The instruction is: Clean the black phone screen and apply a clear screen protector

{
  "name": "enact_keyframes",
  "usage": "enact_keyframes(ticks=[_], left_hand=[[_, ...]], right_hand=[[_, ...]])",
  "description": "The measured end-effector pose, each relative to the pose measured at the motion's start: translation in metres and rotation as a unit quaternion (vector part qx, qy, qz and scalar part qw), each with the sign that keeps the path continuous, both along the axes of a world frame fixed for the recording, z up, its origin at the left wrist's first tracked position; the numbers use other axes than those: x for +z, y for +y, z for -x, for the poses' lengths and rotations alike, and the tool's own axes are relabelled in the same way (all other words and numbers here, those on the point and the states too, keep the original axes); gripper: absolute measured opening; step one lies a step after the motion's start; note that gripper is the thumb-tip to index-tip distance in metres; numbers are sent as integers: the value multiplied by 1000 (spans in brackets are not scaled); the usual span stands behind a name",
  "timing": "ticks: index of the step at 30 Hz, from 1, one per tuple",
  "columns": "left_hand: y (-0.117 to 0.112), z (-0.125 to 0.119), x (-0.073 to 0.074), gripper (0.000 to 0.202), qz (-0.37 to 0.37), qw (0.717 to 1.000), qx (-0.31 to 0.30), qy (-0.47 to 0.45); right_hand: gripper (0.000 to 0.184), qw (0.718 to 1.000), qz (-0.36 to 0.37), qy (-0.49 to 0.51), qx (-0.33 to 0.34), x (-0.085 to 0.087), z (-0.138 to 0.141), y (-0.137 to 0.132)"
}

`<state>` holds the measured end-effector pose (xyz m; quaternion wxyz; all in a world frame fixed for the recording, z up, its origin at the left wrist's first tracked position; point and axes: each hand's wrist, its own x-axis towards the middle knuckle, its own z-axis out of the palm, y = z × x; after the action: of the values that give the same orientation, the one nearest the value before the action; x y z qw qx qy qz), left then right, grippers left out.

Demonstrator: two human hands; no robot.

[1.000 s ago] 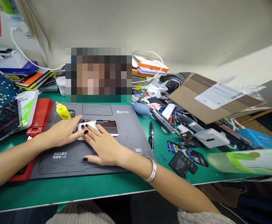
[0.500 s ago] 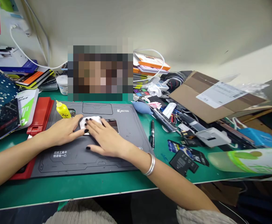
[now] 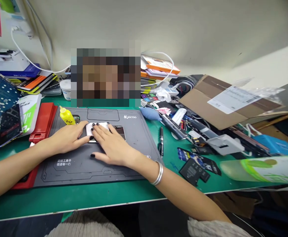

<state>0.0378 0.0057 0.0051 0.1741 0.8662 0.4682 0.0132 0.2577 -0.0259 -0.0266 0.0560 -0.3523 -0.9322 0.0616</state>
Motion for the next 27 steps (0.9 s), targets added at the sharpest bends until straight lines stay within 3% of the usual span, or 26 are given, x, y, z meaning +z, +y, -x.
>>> enact_keyframes(ticks=[4,10,15,20,25,27], left_hand=[[0,1,-1,60,-5,1000,1,-6],[1,0,0,57,-9,1000,-1,10],[0,-1,0,63,-2,1000,3,6],[0,-1,0,56,-7,1000,-7,7],[0,-2,1,63,-3,1000,1,12],[1,-2,1,63,-3,1000,2,13]], right_hand=[[79,998,-5,-3,58,1,3,-5],[81,1000,4,-14,-11,2,-1,0],[78,998,-1,-6,57,1,1,-3],[75,1000,-2,-11,-13,1,-2,3],[81,998,1,-10,65,2,1,-5],[76,998,1,-11,55,2,0,-3]])
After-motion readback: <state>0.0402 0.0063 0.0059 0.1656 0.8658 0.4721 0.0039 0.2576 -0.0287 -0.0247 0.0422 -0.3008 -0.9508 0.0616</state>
